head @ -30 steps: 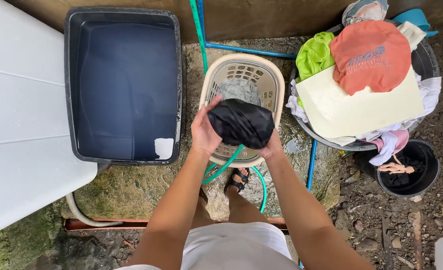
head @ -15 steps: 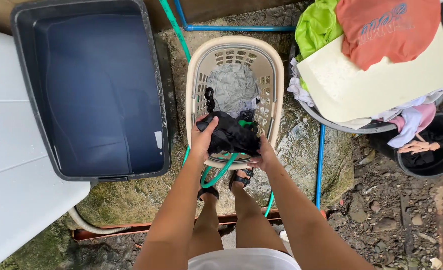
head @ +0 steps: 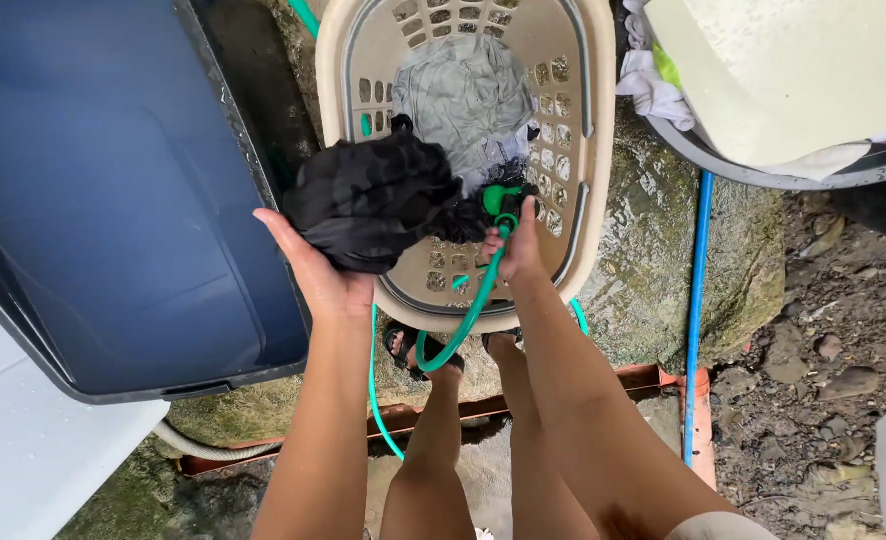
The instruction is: The recorder washes various items of clothing using a hose and a washing machine in an outdoor area.
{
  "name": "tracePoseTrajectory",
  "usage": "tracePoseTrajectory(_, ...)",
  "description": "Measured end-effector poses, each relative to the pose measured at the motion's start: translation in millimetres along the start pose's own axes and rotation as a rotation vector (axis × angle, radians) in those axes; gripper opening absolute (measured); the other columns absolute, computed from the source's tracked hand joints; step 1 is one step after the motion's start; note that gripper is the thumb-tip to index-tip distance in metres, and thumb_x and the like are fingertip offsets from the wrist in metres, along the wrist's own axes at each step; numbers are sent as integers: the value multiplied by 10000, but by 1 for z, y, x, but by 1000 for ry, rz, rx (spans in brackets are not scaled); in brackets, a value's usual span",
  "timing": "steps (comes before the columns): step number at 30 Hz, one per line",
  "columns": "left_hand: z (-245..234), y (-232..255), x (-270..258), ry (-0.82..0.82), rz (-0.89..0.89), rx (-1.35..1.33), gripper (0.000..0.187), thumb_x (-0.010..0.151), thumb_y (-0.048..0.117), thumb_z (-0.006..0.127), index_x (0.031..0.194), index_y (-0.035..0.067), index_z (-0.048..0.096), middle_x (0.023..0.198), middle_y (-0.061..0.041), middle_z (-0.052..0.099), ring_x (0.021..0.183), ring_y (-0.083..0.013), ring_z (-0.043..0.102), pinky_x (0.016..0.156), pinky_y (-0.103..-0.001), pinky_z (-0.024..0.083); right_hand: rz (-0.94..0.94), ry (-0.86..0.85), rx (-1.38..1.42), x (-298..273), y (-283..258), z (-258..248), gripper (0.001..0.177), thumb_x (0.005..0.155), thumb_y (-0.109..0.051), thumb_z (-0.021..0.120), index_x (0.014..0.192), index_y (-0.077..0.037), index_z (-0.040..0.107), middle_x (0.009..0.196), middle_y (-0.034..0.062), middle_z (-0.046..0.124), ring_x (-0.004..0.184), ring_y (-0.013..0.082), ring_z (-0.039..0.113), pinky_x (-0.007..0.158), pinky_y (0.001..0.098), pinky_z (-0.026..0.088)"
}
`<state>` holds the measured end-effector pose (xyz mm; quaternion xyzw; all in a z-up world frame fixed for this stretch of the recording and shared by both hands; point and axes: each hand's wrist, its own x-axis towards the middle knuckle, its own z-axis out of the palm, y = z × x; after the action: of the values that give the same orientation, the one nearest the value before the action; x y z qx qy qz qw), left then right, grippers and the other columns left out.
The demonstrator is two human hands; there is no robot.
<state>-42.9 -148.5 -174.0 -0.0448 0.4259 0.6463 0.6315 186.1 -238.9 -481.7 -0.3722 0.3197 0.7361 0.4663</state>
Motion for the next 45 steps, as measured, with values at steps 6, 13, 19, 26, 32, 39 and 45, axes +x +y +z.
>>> tracePoseTrajectory(6, -20, -56, 60, 33, 97, 605, 580, 778, 68, 861, 1249, 76, 525, 1153, -77, 665, 1028, -189, 684, 914, -378, 571, -281, 243, -653, -161, 11, 104, 289, 993, -458, 546, 1084, -216, 417, 633, -3, 420, 432, 99, 345, 389, 286, 287)
tracePoseTrajectory(13, -33, -114, 151, -109, 239, 883, 489, 824, 202, 861, 1240, 65, 644, 1107, -33, 696, 998, -145, 660, 905, -304, 541, -390, 170, -846, -307, -7, 185, 490, 1007, -368, 551, 1470, -318, 398, 609, -19, 422, 403, 71, 324, 364, 255, 263)
tracePoseTrajectory(19, -16, -113, 184, 182, 209, 1069, 487, 906, 476, 751, 1099, 28, 742, 1039, -54, 747, 942, -162, 668, 875, -323, 519, -403, 116, -1026, -331, -31, 221, 663, 986, -361, 581, 1602, -323, 338, 608, -33, 437, 400, 44, 306, 365, 228, 237)
tracePoseTrajectory(26, 11, -91, 187, 142, 62, 838, 659, 879, 600, 673, 1127, -9, 720, 1050, -98, 730, 919, -197, 675, 847, -389, 567, -492, 27, -1382, -335, -55, 276, 635, 976, -328, 625, 1572, -260, 414, 680, -30, 511, 506, 46, 429, 423, 235, 334)
tracePoseTrajectory(32, 31, -78, 186, 243, -84, 994, 824, 844, 591, 763, 1385, 36, 484, 1247, -121, 597, 1128, -227, 597, 945, -475, 481, -640, -37, -1752, -319, -79, 337, 599, 977, -333, 633, 1544, -207, 487, 719, -9, 542, 610, 86, 490, 556, 273, 423)
tracePoseTrajectory(39, 27, -67, 166, 135, -67, 926, 805, 813, 605, 701, 1350, 6, 666, 1309, -138, 696, 1181, -232, 652, 1030, -411, 497, -758, 73, -1863, -292, -99, 341, 580, 1008, -365, 612, 1526, -140, 480, 779, 21, 619, 671, 104, 589, 653, 295, 491)
tracePoseTrajectory(45, 10, -62, 164, 217, -91, 767, 843, 848, 640, 648, 1360, -26, 571, 1289, -155, 673, 1158, -251, 680, 989, -426, 554, -677, 127, -1744, -265, -109, 296, 629, 998, -376, 625, 1539, -108, 448, 751, 24, 584, 612, 103, 535, 546, 292, 448)
